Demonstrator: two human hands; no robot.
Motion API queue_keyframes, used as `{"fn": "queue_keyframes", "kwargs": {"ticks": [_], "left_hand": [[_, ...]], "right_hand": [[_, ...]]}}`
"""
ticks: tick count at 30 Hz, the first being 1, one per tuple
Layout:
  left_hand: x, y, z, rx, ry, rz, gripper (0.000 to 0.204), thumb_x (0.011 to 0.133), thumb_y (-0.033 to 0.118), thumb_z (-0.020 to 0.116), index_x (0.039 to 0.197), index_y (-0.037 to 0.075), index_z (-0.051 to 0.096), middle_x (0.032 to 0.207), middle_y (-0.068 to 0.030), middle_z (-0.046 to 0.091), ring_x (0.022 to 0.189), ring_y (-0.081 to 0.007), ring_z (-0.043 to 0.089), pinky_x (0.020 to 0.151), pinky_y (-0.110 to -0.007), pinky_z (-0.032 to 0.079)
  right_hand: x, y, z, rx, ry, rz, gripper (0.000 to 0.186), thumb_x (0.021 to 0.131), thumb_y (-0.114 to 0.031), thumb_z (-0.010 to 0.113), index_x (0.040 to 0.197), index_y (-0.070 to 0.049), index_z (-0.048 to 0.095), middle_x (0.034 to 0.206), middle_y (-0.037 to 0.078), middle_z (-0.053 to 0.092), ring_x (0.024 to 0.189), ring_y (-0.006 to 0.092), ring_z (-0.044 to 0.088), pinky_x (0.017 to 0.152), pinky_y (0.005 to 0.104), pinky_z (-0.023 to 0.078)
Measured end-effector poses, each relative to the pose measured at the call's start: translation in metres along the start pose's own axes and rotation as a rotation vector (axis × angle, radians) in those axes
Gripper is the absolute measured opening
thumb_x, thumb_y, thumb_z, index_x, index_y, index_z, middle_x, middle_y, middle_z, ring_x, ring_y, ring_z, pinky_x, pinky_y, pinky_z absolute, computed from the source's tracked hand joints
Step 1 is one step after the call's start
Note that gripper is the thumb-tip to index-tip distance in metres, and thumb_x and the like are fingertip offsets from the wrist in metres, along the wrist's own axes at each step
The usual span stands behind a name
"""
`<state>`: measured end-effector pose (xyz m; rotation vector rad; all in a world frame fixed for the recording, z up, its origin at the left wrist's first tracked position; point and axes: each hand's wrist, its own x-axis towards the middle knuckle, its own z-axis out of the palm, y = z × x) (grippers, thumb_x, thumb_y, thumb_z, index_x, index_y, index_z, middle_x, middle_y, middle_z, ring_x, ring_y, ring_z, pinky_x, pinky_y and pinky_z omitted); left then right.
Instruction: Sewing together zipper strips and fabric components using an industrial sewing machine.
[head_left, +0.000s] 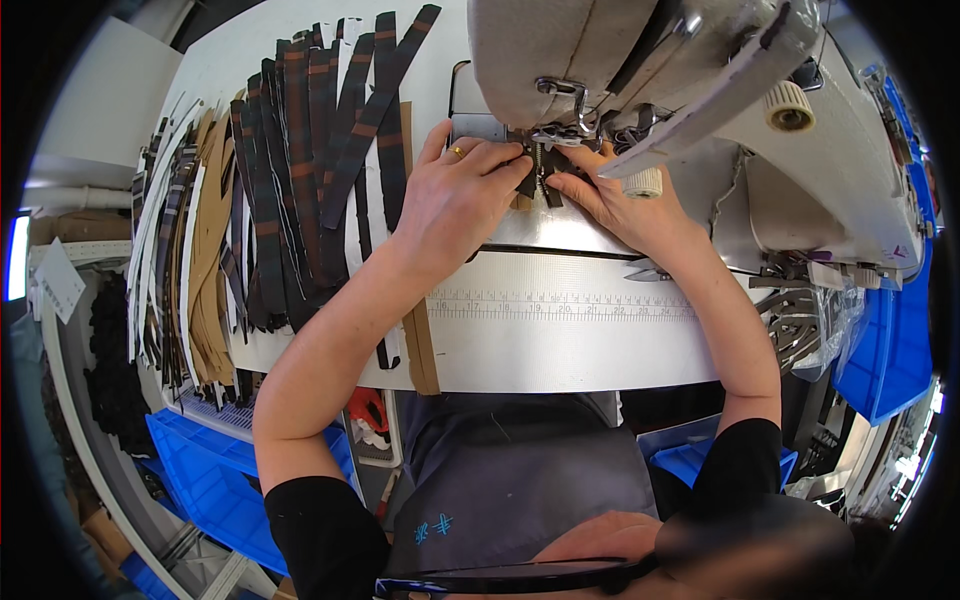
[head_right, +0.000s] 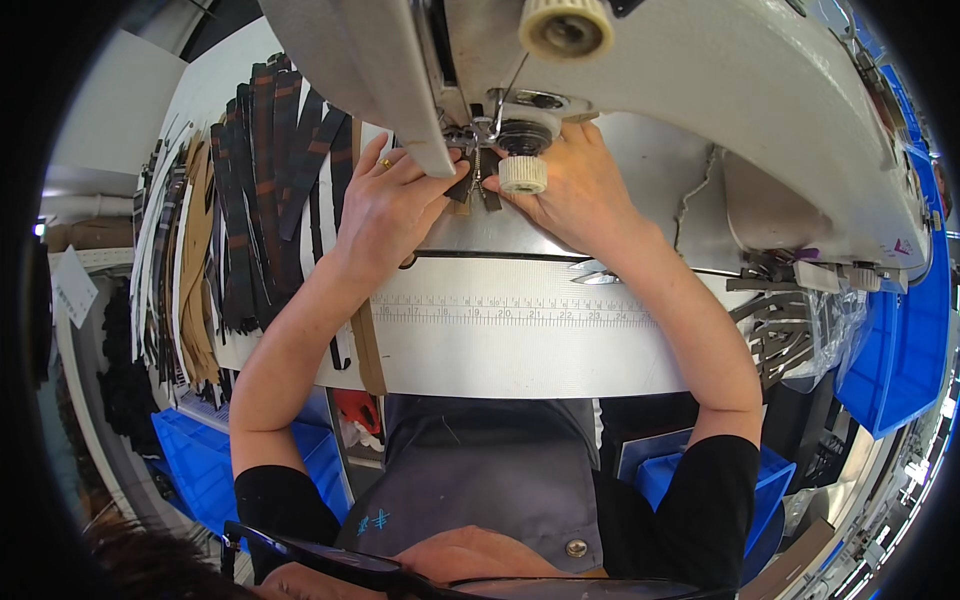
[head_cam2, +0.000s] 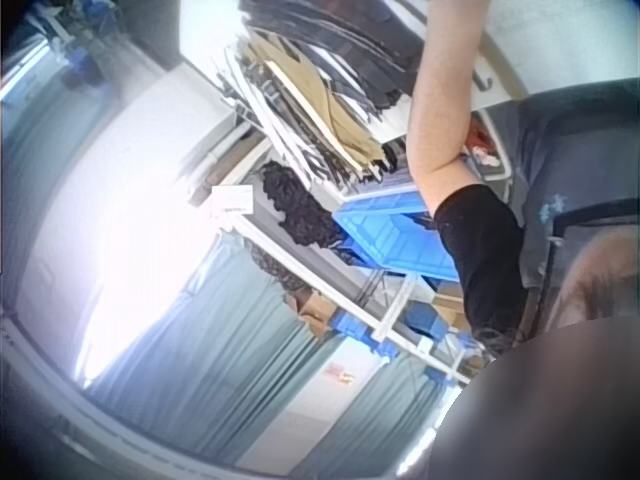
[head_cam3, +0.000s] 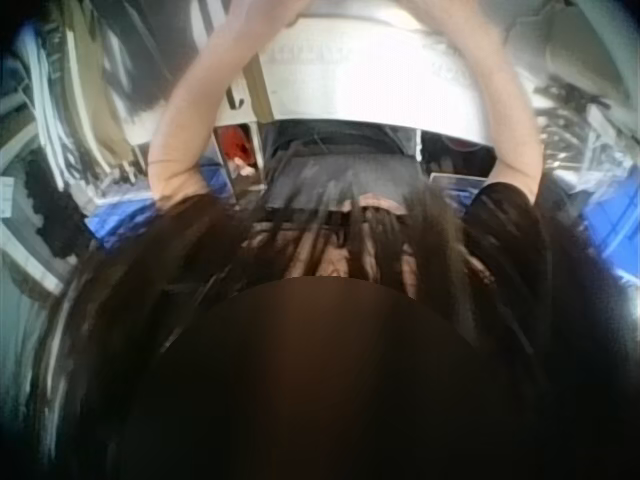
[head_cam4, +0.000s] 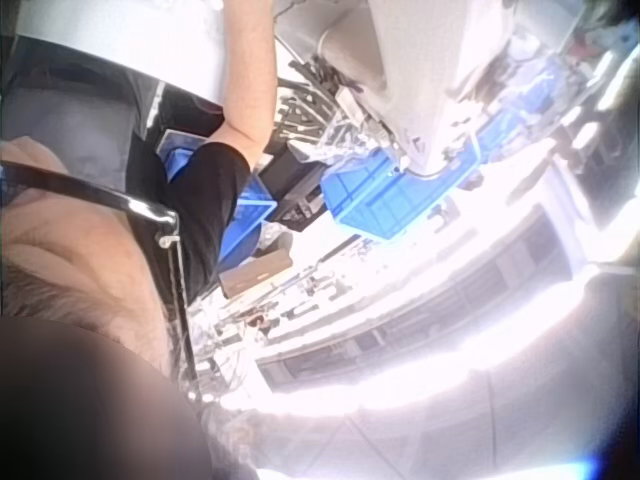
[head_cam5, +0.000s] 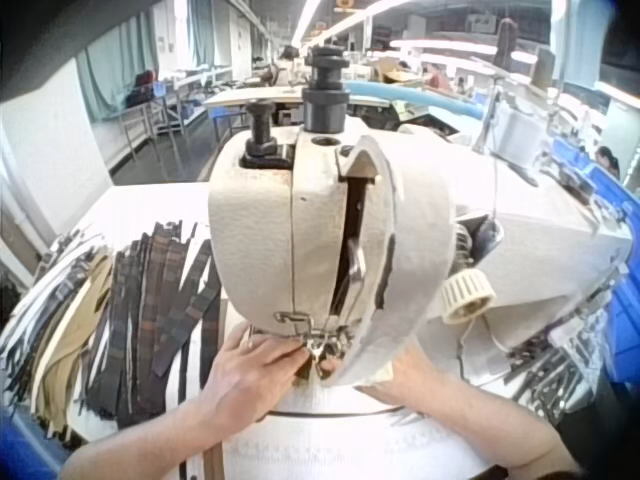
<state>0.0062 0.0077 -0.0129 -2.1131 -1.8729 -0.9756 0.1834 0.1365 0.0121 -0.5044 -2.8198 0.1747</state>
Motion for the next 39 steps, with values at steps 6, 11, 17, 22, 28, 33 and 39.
{"fn": "queue_keyframes", "kwargs": {"ticks": [6,11,17,22,28,33,39], "left_hand": [[0.001,-0.001,0.002,0.012,0.042,0.044,0.023,0.073,0.009,0.069,0.096,0.008,0.07,0.101,-0.0017,0.065,0.091,-0.0192,0.063,0.099,-0.048,0.038],[0.002,-0.003,0.002,-0.032,0.06,0.077,0.022,0.074,0.008,0.069,0.096,0.009,0.07,0.097,-0.0014,0.063,0.089,-0.02,0.063,0.097,-0.045,0.04],[0.001,-0.002,-0.005,-0.048,0.018,0.108,0.02,0.074,0.008,0.069,0.094,0.01,0.07,0.094,-0.0011,0.063,0.085,-0.0207,0.065,0.098,-0.045,0.04],[0.0,-0.001,-0.009,-0.009,-0.018,0.121,0.019,0.075,0.008,0.069,0.094,0.01,0.07,0.098,-0.0012,0.066,0.087,-0.0194,0.065,0.1,-0.048,0.038],[-0.001,0.0,-0.011,0.003,-0.037,0.107,0.019,0.075,0.009,0.069,0.094,0.009,0.069,0.1,-0.0016,0.067,0.088,-0.0191,0.066,0.101,-0.049,0.037],[-0.001,0.0,-0.012,-0.009,-0.063,0.083,0.024,0.076,0.01,0.07,0.1,0.013,0.071,0.101,-0.0005,0.067,0.089,-0.0225,0.066,0.102,-0.049,0.037],[-0.001,0.0,-0.01,-0.003,-0.009,0.09,0.02,0.073,0.008,0.07,0.093,0.011,0.07,0.095,-0.0003,0.064,0.085,-0.0203,0.064,0.098,-0.047,0.038]], "right_hand": [[-0.005,-0.005,-0.006,0.208,0.094,-0.035,0.025,0.086,-0.021,0.065,0.109,-0.012,0.065,0.092,0.012,0.064,0.081,0.0314,0.059,0.073,0.038,0.047],[-0.002,-0.004,0.007,0.309,0.123,-0.075,0.026,0.088,-0.009,0.061,0.113,-0.014,0.063,0.094,0.008,0.064,0.077,0.0268,0.061,0.068,0.0334,0.049],[-0.003,0.003,0.012,0.477,0.134,-0.176,0.03,0.075,-0.001,0.064,0.101,-0.015,0.068,0.097,0.008,0.064,0.086,0.032,0.06,0.075,0.0411,0.049],[-0.014,-0.002,-0.006,0.311,0.221,-0.211,0.042,0.081,0.002,0.061,0.12,-0.015,0.061,0.098,0.007,0.064,0.082,0.0249,0.064,0.072,0.034,0.051],[-0.01,-0.011,-0.004,0.093,0.26,-0.227,0.051,0.077,-0.005,0.064,0.126,-0.016,0.056,0.076,0.008,0.06,0.068,0.0254,0.06,0.059,0.0372,0.048],[-0.012,-0.011,0.001,0.085,0.169,-0.145,0.047,0.077,-0.006,0.065,0.122,-0.016,0.059,0.075,0.007,0.059,0.066,0.0248,0.061,0.056,0.036,0.048],[-0.014,-0.009,-0.003,0.165,0.132,-0.176,0.038,0.077,-0.006,0.065,0.114,-0.014,0.063,0.077,0.007,0.06,0.068,0.025,0.062,0.057,0.0362,0.049]]}}
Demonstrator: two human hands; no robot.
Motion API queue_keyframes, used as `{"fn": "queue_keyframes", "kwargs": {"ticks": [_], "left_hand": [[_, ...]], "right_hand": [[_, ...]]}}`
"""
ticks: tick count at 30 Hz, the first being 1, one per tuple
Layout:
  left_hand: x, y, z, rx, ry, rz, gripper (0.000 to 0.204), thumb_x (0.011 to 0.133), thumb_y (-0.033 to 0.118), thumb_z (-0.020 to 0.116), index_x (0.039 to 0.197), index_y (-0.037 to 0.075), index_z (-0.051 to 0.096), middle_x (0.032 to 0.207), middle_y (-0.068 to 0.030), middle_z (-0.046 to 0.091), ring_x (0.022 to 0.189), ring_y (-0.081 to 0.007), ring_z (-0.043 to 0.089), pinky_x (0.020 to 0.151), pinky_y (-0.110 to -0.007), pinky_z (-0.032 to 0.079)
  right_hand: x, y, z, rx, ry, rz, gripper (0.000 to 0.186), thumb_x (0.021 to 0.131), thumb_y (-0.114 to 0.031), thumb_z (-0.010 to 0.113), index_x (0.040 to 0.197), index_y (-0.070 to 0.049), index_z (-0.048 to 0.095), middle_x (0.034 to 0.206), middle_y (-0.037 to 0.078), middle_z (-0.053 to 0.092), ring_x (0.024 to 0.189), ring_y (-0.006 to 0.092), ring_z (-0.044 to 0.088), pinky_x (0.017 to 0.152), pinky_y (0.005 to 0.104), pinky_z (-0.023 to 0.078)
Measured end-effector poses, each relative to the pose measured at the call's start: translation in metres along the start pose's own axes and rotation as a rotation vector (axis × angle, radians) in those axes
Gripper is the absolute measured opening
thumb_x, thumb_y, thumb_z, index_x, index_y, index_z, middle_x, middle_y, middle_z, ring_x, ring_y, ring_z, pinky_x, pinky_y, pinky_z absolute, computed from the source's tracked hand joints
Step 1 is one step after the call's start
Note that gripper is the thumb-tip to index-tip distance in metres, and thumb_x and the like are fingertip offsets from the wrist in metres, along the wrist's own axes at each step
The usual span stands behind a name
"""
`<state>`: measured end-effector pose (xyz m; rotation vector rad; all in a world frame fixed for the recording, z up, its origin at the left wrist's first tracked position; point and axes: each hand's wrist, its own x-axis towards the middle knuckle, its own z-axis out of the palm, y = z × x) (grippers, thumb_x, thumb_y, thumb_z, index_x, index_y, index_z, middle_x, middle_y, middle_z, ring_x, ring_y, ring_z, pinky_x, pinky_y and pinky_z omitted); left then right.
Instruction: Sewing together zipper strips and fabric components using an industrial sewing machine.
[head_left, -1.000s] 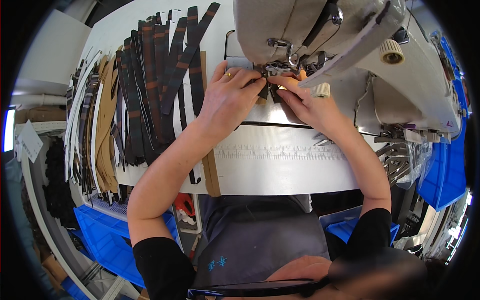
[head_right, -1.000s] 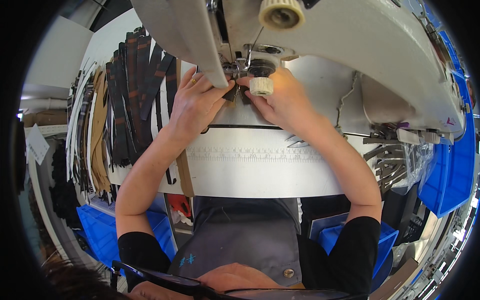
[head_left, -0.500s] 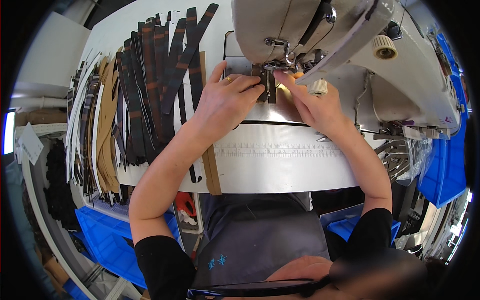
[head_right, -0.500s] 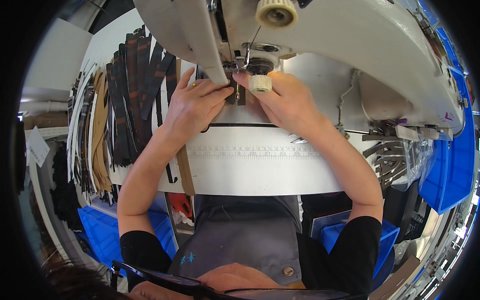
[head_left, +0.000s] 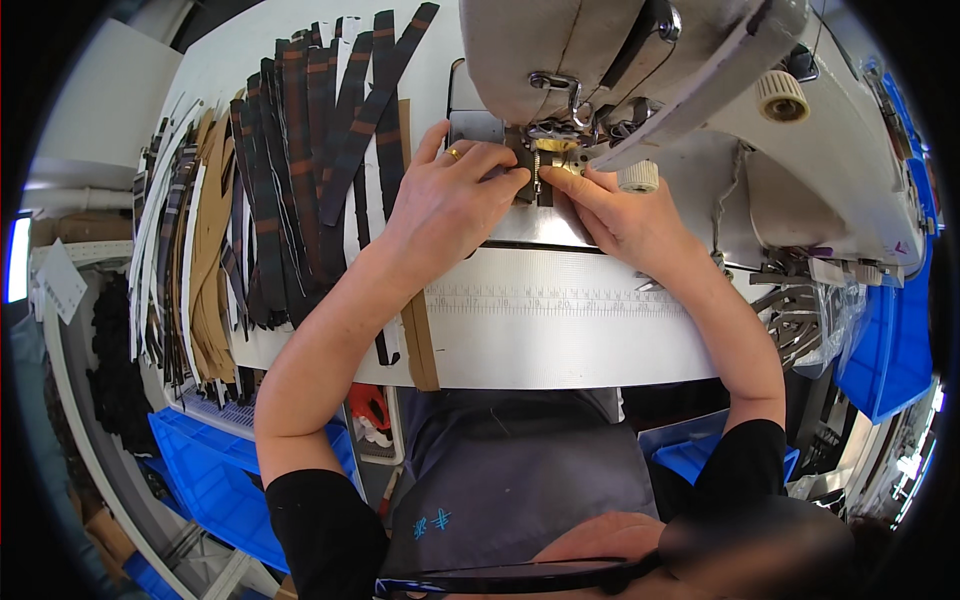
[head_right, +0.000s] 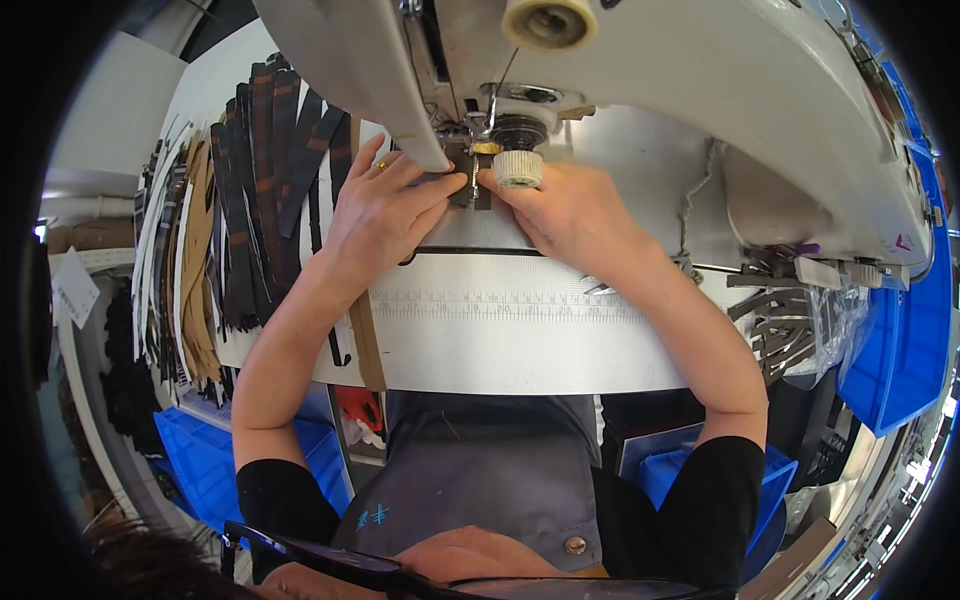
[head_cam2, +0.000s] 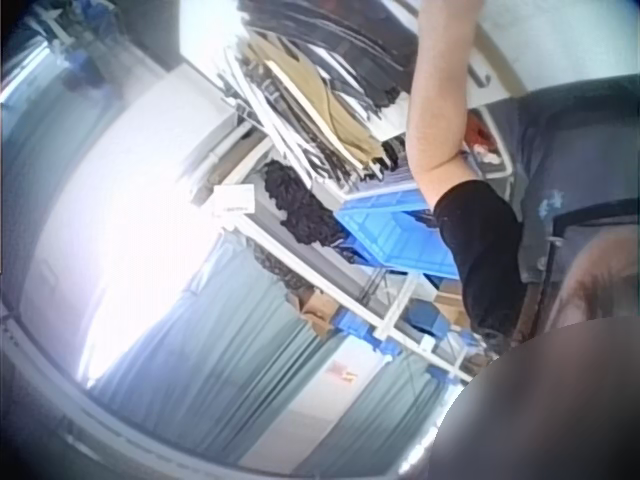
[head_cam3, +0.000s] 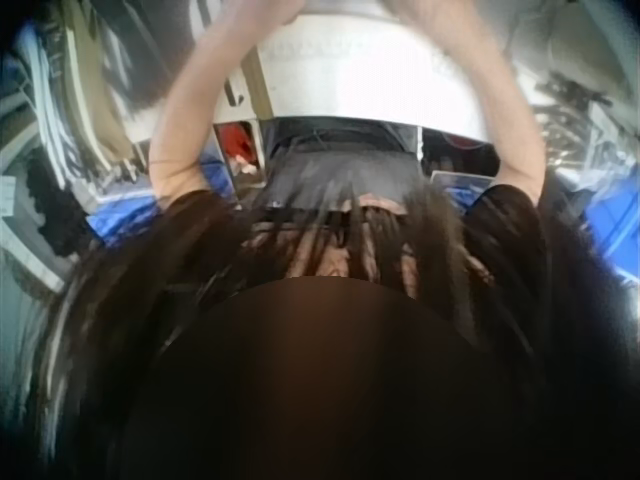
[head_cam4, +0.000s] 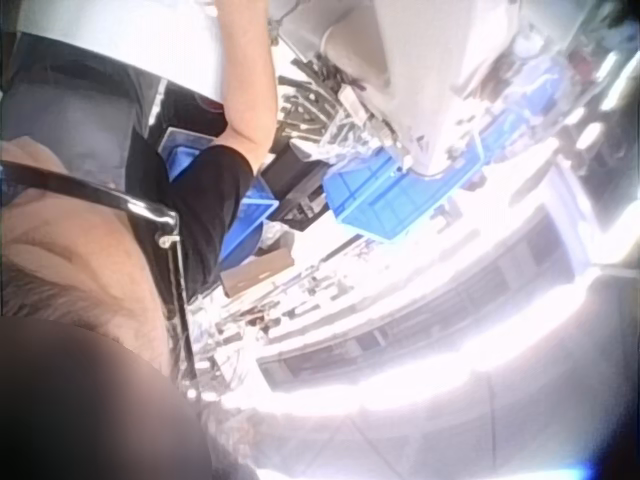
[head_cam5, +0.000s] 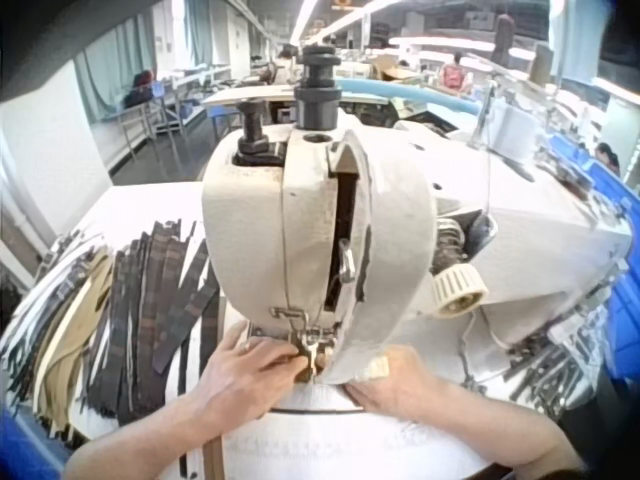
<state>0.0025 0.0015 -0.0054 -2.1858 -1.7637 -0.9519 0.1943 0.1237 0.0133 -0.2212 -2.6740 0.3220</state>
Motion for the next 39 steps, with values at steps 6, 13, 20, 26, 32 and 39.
{"fn": "queue_keyframes", "kwargs": {"ticks": [6,13,20,26,32,39], "left_hand": [[0.001,-0.003,0.0,-0.036,-0.018,0.013,0.021,0.073,0.008,0.07,0.094,0.011,0.07,0.094,0.0001,0.063,0.085,-0.0201,0.063,0.098,-0.046,0.038],[0.0,-0.004,-0.001,-0.005,-0.022,0.022,0.024,0.072,0.008,0.071,0.096,0.01,0.069,0.098,-0.0001,0.064,0.088,-0.0199,0.064,0.098,-0.044,0.038],[0.002,-0.007,0.004,0.026,0.024,0.019,0.023,0.073,0.008,0.071,0.095,0.01,0.07,0.1,0.0001,0.066,0.089,-0.0192,0.064,0.098,-0.045,0.038],[0.001,-0.006,0.004,0.008,0.015,0.009,0.021,0.073,0.009,0.07,0.094,0.009,0.071,0.101,-0.0005,0.068,0.09,-0.0187,0.065,0.099,-0.045,0.038],[0.003,-0.009,0.008,0.034,0.042,0.013,0.021,0.073,0.009,0.071,0.094,0.009,0.071,0.103,-0.0013,0.069,0.091,-0.0189,0.065,0.099,-0.046,0.039],[0.003,-0.009,0.008,0.044,0.021,-0.01,0.023,0.073,0.009,0.071,0.096,0.009,0.071,0.104,-0.0014,0.069,0.093,-0.0186,0.064,0.1,-0.046,0.038]], "right_hand": [[0.004,-0.001,-0.002,-0.013,0.002,-0.008,0.033,0.079,-0.007,0.064,0.111,-0.014,0.063,0.077,0.008,0.061,0.067,0.0252,0.062,0.057,0.0365,0.049],[0.003,-0.001,-0.001,-0.032,-0.034,-0.043,0.03,0.08,-0.008,0.064,0.109,-0.013,0.065,0.073,0.007,0.06,0.065,0.0249,0.061,0.055,0.0366,0.049],[0.0,0.005,0.006,-0.065,0.011,-0.004,0.037,0.082,-0.009,0.066,0.117,-0.018,0.063,0.072,0.002,0.051,0.061,0.0176,0.058,0.05,0.0322,0.046],[-0.007,0.003,0.008,-0.06,-0.066,-0.045,0.034,0.085,-0.01,0.063,0.118,-0.021,0.063,0.074,0.002,0.048,0.065,0.0172,0.058,0.048,0.0322,0.047],[-0.002,0.005,0.01,-0.089,-0.028,-0.034,0.028,0.077,-0.01,0.066,0.105,-0.016,0.067,0.074,0.006,0.062,0.061,0.0242,0.061,0.052,0.0363,0.049],[0.012,-0.002,-0.019,0.349,-0.035,0.465,0.018,0.086,-0.016,0.066,0.102,-0.008,0.068,0.074,0.003,0.063,0.058,0.0133,0.059,0.052,0.0266,0.047]]}}
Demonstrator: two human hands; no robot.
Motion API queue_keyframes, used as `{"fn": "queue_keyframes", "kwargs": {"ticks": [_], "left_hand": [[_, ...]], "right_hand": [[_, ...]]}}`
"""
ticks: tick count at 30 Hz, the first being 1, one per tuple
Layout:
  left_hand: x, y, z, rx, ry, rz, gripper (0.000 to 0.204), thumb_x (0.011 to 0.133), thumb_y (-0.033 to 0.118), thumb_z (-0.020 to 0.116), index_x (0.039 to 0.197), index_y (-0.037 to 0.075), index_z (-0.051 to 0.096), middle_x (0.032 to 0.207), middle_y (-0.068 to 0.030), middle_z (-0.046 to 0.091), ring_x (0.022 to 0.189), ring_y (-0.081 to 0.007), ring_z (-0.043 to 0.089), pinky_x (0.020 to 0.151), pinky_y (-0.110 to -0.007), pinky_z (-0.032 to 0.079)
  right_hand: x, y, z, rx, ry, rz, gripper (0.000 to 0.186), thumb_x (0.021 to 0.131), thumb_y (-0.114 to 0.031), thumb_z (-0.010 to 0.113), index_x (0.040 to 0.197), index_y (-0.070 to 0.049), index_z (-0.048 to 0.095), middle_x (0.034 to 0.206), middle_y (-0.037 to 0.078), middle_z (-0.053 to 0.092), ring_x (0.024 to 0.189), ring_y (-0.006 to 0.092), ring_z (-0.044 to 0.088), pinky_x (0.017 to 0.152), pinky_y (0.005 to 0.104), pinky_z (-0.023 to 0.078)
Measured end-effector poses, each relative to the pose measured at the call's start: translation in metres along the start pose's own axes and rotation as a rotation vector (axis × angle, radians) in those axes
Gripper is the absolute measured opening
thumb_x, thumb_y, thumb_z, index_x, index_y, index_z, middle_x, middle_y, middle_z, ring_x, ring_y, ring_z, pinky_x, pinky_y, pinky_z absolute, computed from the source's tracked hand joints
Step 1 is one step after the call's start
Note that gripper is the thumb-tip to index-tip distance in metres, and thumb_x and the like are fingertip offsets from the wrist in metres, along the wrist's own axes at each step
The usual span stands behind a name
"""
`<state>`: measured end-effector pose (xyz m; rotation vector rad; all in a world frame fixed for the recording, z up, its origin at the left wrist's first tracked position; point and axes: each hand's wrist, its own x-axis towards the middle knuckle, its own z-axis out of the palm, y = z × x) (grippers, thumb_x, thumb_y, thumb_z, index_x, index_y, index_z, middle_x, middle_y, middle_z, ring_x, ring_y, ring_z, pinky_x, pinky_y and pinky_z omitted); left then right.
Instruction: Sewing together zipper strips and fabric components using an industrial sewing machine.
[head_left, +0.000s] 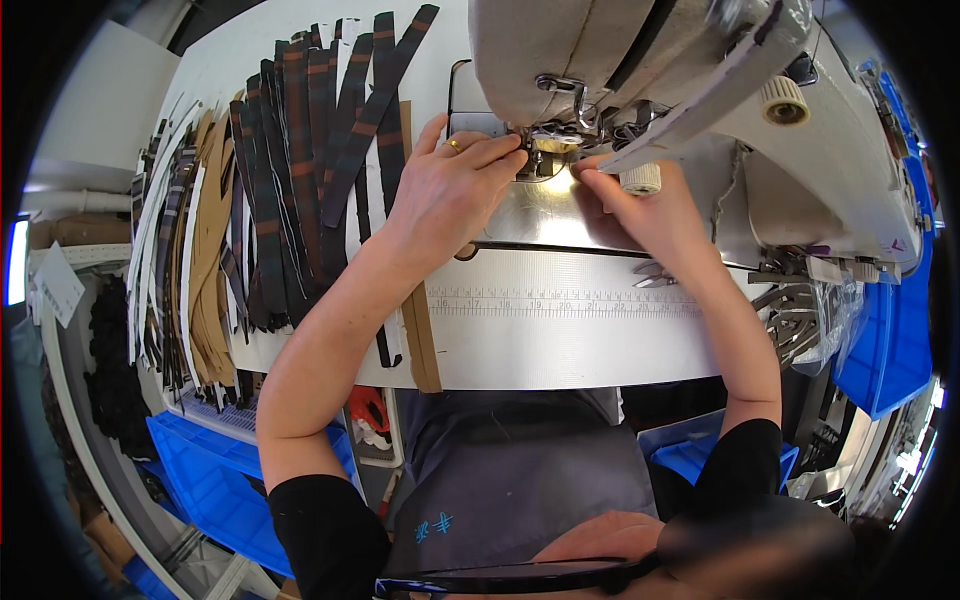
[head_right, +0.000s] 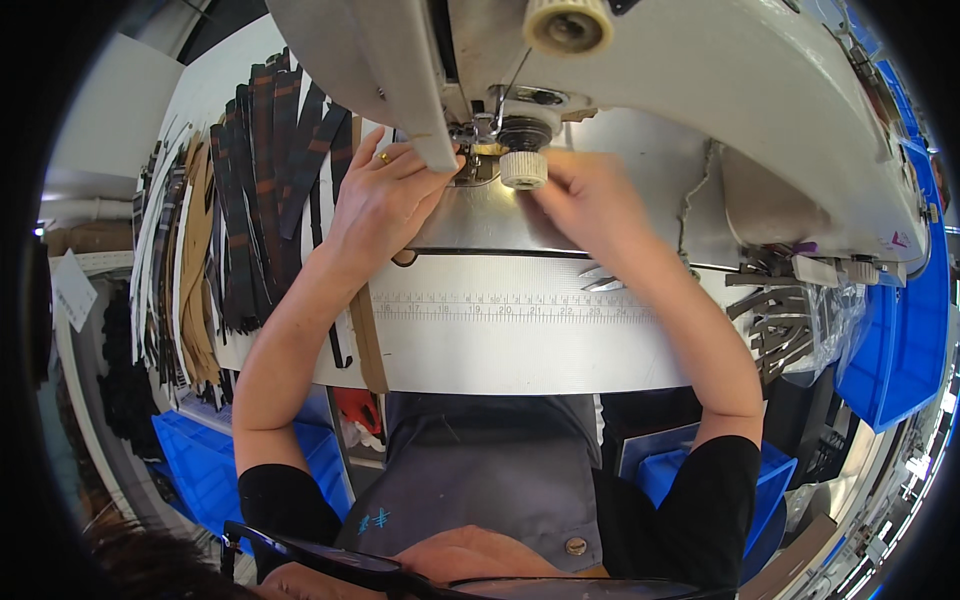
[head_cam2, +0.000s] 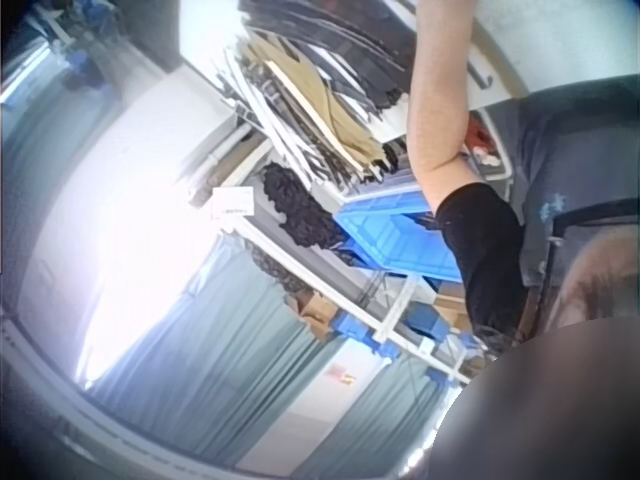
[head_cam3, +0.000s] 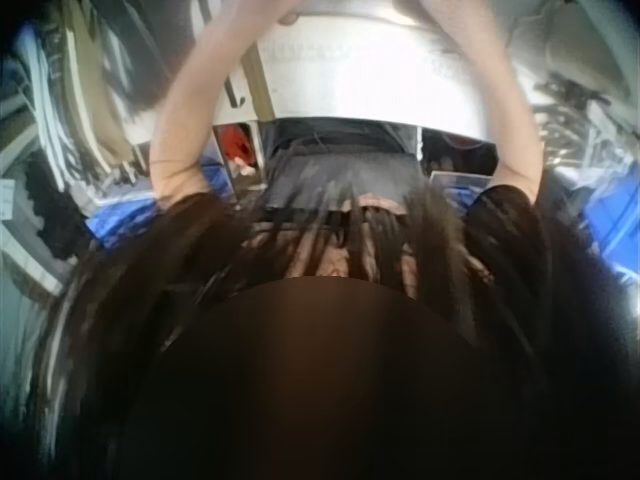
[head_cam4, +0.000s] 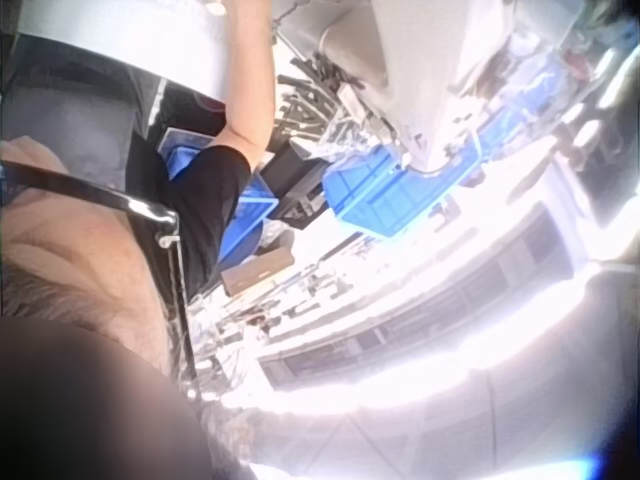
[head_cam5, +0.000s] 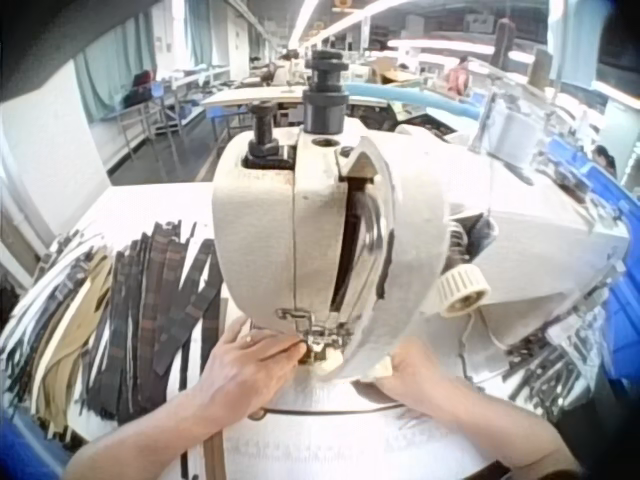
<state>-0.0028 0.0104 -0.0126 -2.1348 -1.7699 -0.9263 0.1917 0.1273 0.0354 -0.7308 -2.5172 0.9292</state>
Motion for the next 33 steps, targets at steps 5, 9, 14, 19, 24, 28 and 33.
{"fn": "queue_keyframes", "kwargs": {"ticks": [5,9,14,19,24,28,33], "left_hand": [[0.0,0.0,0.0,-0.006,0.009,-0.045,0.023,0.074,0.009,0.07,0.097,0.009,0.07,0.104,-0.0014,0.068,0.095,-0.0196,0.064,0.1,-0.049,0.039],[0.0,0.001,-0.001,-0.015,-0.014,-0.07,0.021,0.077,0.01,0.069,0.098,0.009,0.07,0.103,-0.0012,0.068,0.096,-0.0198,0.063,0.1,-0.05,0.039],[0.0,0.0,-0.003,-0.033,-0.028,-0.07,0.019,0.08,0.01,0.068,0.099,0.01,0.07,0.104,-0.001,0.068,0.097,-0.0196,0.063,0.101,-0.051,0.038],[-0.001,0.001,-0.004,-0.028,-0.05,-0.073,0.019,0.08,0.011,0.068,0.099,0.01,0.07,0.103,-0.0007,0.068,0.098,-0.0196,0.063,0.101,-0.051,0.037],[0.0,0.001,-0.002,-0.028,-0.03,-0.062,0.017,0.079,0.011,0.069,0.096,0.01,0.07,0.101,0.0,0.068,0.095,-0.0198,0.063,0.101,-0.05,0.037],[0.005,0.001,0.002,-0.073,-0.002,-0.078,0.014,0.079,0.011,0.07,0.093,0.01,0.07,0.098,-0.0003,0.067,0.091,-0.0208,0.063,0.099,-0.049,0.039],[0.007,0.002,0.002,-0.201,-0.018,-0.197,0.01,0.079,0.008,0.067,0.089,0.007,0.07,0.093,-0.0037,0.068,0.089,-0.0246,0.063,0.093,-0.044,0.043]], "right_hand": [[0.009,0.0,-0.001,0.82,-0.208,0.452,0.026,0.088,-0.026,0.068,0.086,-0.001,0.067,0.071,0.003,0.062,0.056,0.0086,0.056,0.052,0.022,0.047],[0.016,0.009,0.002,0.836,-0.189,0.583,0.023,0.087,-0.025,0.069,0.084,-0.002,0.068,0.071,0.001,0.062,0.06,0.008,0.057,0.055,0.0211,0.045],[0.009,0.01,0.005,0.604,-0.053,0.307,0.023,0.085,-0.024,0.071,0.085,-0.001,0.069,0.073,0.002,0.065,0.061,0.0072,0.057,0.055,0.0206,0.045],[0.01,0.011,0.013,0.308,-0.038,0.318,0.023,0.086,-0.022,0.07,0.087,0.0,0.07,0.074,0.003,0.066,0.063,0.0072,0.058,0.055,0.0201,0.045],[0.011,0.008,0.008,0.544,-0.069,0.363,0.02,0.086,-0.02,0.069,0.09,0.0,0.07,0.08,0.003,0.067,0.067,0.0069,0.057,0.06,0.0203,0.046],[0.008,0.003,0.016,0.734,0.105,0.306,0.016,0.083,-0.017,0.068,0.08,-0.002,0.069,0.067,0.005,0.063,0.06,0.0106,0.056,0.056,0.0278,0.045],[0.008,0.01,0.031,0.178,0.16,-0.07,0.013,0.083,-0.01,0.064,0.094,-0.009,0.071,0.087,0.014,0.066,0.077,0.0306,0.063,0.07,0.0371,0.049]]}}
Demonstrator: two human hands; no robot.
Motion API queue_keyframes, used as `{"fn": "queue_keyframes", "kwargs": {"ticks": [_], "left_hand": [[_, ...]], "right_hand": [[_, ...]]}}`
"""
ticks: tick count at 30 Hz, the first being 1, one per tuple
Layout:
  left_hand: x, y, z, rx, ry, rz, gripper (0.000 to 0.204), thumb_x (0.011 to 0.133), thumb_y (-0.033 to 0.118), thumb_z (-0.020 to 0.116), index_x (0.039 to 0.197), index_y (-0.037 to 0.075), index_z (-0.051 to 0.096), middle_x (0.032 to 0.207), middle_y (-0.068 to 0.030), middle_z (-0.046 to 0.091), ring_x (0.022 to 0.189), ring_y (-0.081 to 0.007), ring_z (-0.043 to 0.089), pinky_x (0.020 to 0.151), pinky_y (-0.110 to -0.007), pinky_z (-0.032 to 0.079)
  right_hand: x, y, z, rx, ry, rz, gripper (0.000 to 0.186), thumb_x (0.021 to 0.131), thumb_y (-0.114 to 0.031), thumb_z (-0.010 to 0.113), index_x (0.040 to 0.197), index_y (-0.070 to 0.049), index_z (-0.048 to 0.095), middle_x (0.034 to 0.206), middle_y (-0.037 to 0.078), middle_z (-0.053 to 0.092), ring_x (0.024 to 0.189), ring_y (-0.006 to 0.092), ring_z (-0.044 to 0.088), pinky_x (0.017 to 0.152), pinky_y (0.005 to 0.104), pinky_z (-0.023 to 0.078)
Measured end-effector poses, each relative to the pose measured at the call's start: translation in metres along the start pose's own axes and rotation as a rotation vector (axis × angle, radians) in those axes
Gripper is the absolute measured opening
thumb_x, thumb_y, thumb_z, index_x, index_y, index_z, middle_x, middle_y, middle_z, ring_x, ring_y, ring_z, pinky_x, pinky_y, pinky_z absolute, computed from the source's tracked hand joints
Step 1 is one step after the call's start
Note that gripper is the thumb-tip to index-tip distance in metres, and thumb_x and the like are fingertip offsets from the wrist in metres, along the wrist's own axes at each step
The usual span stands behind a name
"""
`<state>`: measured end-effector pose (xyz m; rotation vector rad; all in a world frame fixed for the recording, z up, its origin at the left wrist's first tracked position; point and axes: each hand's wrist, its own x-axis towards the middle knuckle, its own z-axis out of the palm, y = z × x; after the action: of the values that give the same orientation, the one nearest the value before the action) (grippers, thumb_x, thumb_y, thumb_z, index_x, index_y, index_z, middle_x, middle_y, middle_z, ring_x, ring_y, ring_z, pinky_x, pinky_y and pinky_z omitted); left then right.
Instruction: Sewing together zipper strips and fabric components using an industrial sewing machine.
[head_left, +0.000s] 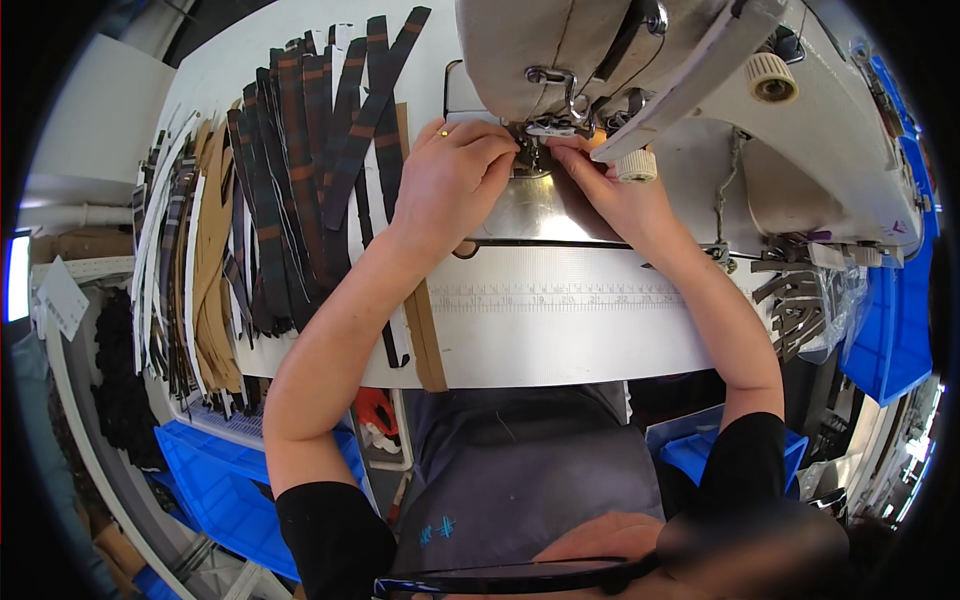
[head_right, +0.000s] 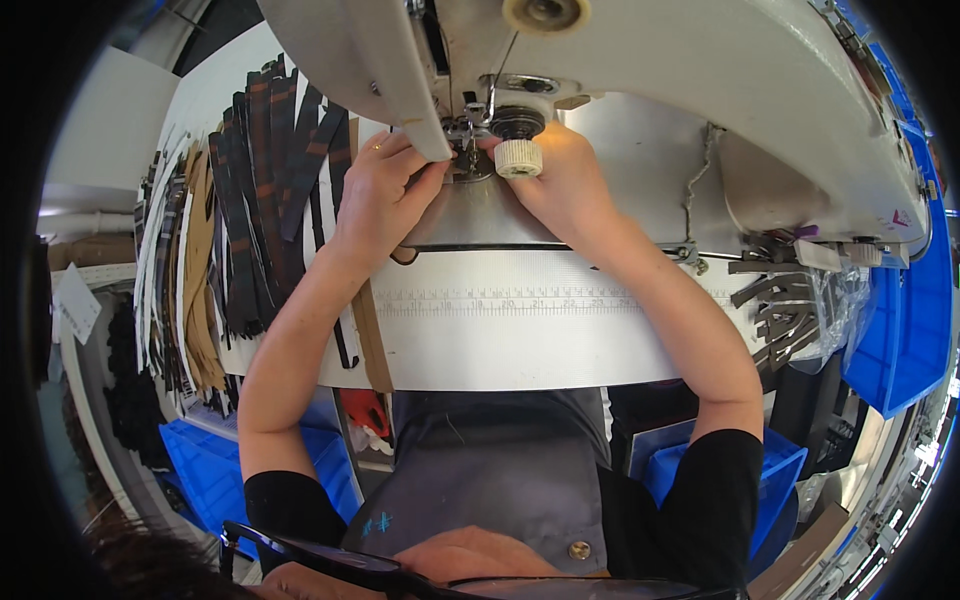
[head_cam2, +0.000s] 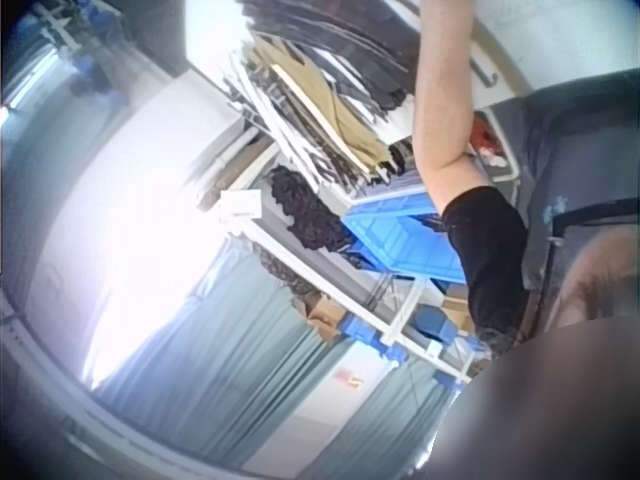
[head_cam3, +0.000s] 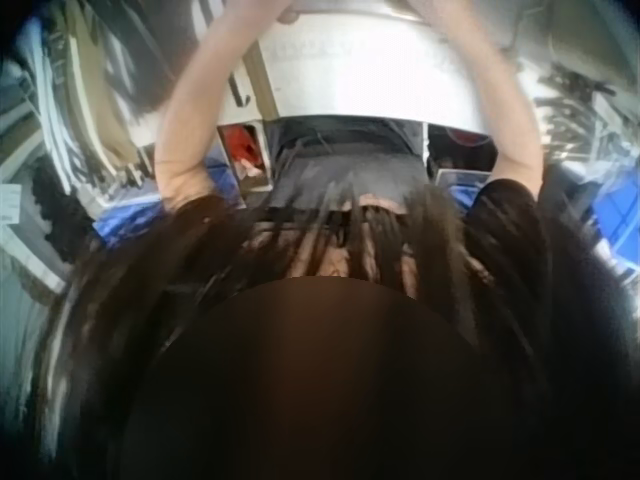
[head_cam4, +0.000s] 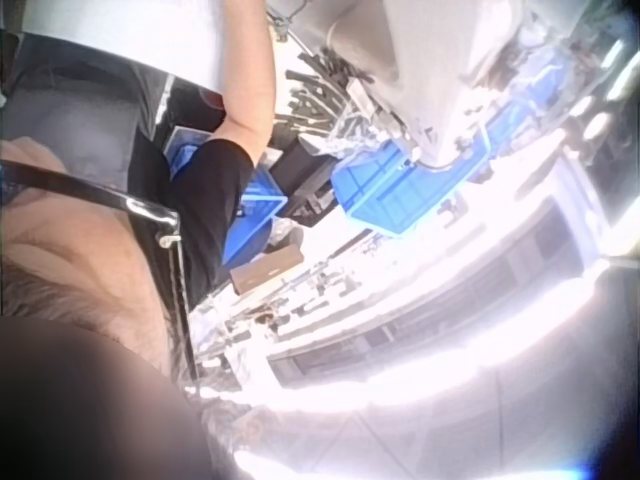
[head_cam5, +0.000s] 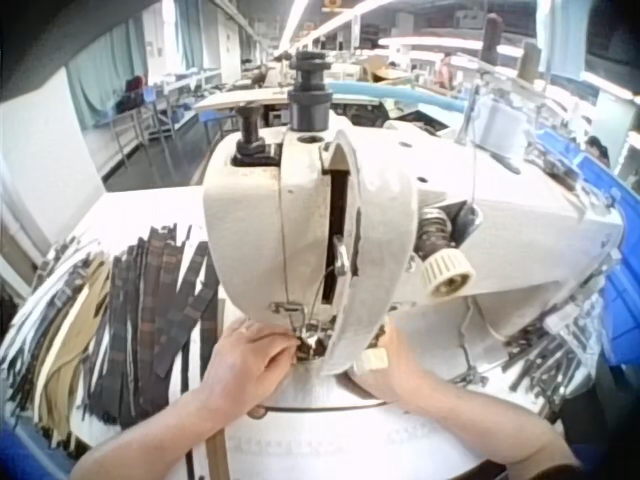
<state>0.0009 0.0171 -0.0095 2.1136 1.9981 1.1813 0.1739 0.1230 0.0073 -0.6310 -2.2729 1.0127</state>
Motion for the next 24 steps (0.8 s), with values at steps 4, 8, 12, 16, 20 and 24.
{"fn": "queue_keyframes", "kwargs": {"ticks": [4,8,12,16,20,24], "left_hand": [[0.004,0.003,-0.004,-0.296,0.033,-0.208,0.011,0.079,0.007,0.063,0.086,0.001,0.069,0.092,-0.0092,0.068,0.091,-0.0291,0.061,0.084,-0.038,0.047],[0.009,0.004,-0.008,-0.393,-0.011,-0.289,0.013,0.08,0.007,0.062,0.088,-0.001,0.068,0.092,-0.011,0.067,0.093,-0.0298,0.06,0.082,-0.037,0.047],[0.008,0.005,-0.009,-0.419,-0.043,-0.351,0.012,0.082,0.006,0.062,0.089,-0.001,0.068,0.093,-0.0106,0.067,0.093,-0.0294,0.058,0.081,-0.037,0.046],[0.008,0.005,-0.009,-0.411,-0.042,-0.342,0.012,0.082,0.006,0.061,0.089,-0.001,0.068,0.093,-0.0099,0.066,0.094,-0.0295,0.058,0.082,-0.037,0.046],[0.009,0.004,-0.009,-0.401,-0.037,-0.333,0.012,0.082,0.006,0.061,0.088,-0.001,0.068,0.093,-0.0099,0.067,0.094,-0.0298,0.058,0.083,-0.037,0.046],[0.009,0.003,-0.008,-0.432,-0.022,-0.334,0.013,0.082,0.006,0.061,0.089,-0.001,0.068,0.095,-0.0099,0.067,0.095,-0.0296,0.058,0.083,-0.037,0.046]], "right_hand": [[-0.008,0.003,-0.002,-0.224,-0.065,-0.014,0.017,0.092,-0.009,0.058,0.105,-0.008,0.068,0.083,0.009,0.068,0.075,0.0138,0.063,0.068,0.0281,0.05],[-0.01,0.0,-0.004,-0.213,-0.053,-0.057,0.017,0.089,-0.006,0.057,0.102,-0.009,0.067,0.077,0.009,0.065,0.067,0.0185,0.062,0.064,0.0301,0.05],[-0.007,0.002,-0.002,-0.188,-0.043,-0.087,0.019,0.078,-0.004,0.063,0.095,-0.008,0.07,0.093,0.017,0.064,0.082,0.0339,0.062,0.071,0.0401,0.051],[-0.007,0.005,0.003,-0.224,0.006,-0.176,0.016,0.08,-0.007,0.063,0.095,-0.008,0.071,0.087,0.015,0.066,0.077,0.0321,0.064,0.067,0.0397,0.051],[-0.003,0.004,0.008,-0.369,-0.091,-0.119,0.016,0.087,-0.011,0.064,0.101,-0.003,0.066,0.092,0.013,0.068,0.079,0.0273,0.066,0.071,0.0331,0.051],[0.003,-0.005,0.012,-0.542,-0.138,-0.209,0.02,0.082,-0.006,0.063,0.101,-0.002,0.065,0.094,0.012,0.066,0.083,0.0289,0.065,0.073,0.0355,0.052]]}}
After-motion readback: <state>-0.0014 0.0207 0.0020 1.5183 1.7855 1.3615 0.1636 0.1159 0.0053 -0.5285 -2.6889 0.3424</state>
